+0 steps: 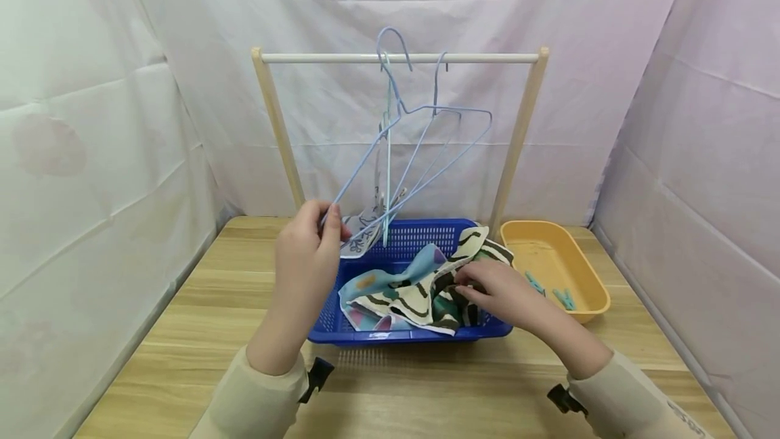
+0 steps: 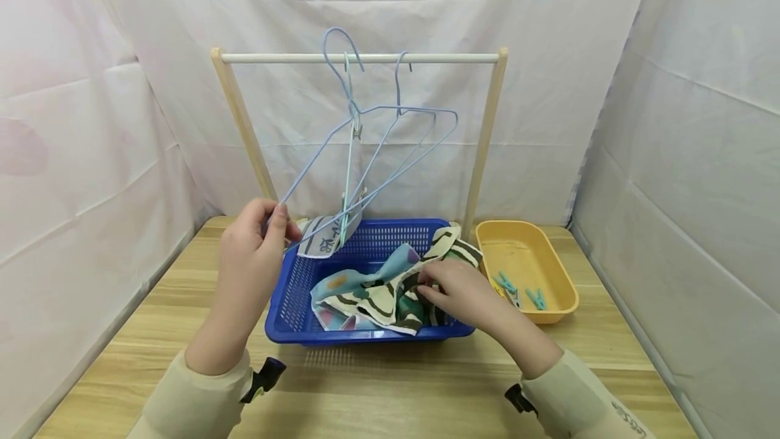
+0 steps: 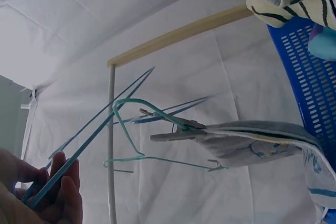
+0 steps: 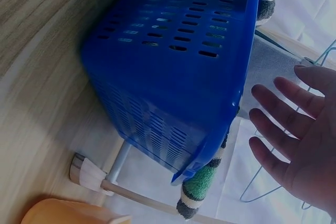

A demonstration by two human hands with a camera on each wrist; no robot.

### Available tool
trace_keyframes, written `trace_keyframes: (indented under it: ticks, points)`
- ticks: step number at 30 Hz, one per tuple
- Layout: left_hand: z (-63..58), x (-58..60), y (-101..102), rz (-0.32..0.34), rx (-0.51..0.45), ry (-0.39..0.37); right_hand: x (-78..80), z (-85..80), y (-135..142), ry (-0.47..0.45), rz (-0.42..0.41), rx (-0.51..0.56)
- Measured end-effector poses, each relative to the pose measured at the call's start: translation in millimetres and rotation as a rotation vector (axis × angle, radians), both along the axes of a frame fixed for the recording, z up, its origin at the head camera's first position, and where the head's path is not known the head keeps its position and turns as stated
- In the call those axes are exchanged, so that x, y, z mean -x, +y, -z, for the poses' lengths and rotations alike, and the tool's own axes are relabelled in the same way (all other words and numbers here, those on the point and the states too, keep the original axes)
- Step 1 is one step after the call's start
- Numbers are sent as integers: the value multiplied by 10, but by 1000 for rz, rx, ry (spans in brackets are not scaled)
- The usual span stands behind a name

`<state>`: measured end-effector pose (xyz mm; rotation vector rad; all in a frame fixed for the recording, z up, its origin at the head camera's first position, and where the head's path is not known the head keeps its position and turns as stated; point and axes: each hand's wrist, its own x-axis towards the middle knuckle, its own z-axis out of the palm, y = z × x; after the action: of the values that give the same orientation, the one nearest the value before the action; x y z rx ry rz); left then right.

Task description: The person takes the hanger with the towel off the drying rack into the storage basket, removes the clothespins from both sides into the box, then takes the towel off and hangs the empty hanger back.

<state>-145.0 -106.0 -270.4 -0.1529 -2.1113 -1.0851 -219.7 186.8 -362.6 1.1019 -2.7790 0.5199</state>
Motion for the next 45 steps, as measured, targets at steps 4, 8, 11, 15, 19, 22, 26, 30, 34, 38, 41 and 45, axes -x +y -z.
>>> trace_keyframes:
  ticks: [4,8,11,15,19,22,26,30,34,38,41,45]
  points:
    - [-59,56,82,95,-88,-118,2,14,13,-12,11,5]
    - [-127,129,149,229,-204,-187,0,24,27,-19,23,22]
    - [-168,189,192,316,-273,-209,6,33,41,-28,34,40]
    - [-205,245,261,382,-321,-221,10,48,72,-40,52,75]
    - [-235,286,330,423,-387,-268,7,64,108,-53,75,102]
    - [-261,332,375,453,-451,-295,8,78,124,-57,88,113]
    - [-292,402,437,474,-501,-323,8,92,138,-49,91,132]
    - [-316,465,486,494,-509,-335,3,123,143,-52,97,137]
    - [-346,512,520,520,-485,-347,0,154,137,-71,97,145]
    - [-396,551,565,518,-438,-372,-2,161,136,-73,93,156]
    - [-434,588,598,514,-417,-395,-2,164,137,-69,94,163]
    - [-477,637,633,520,-408,-436,0,171,141,-63,99,177]
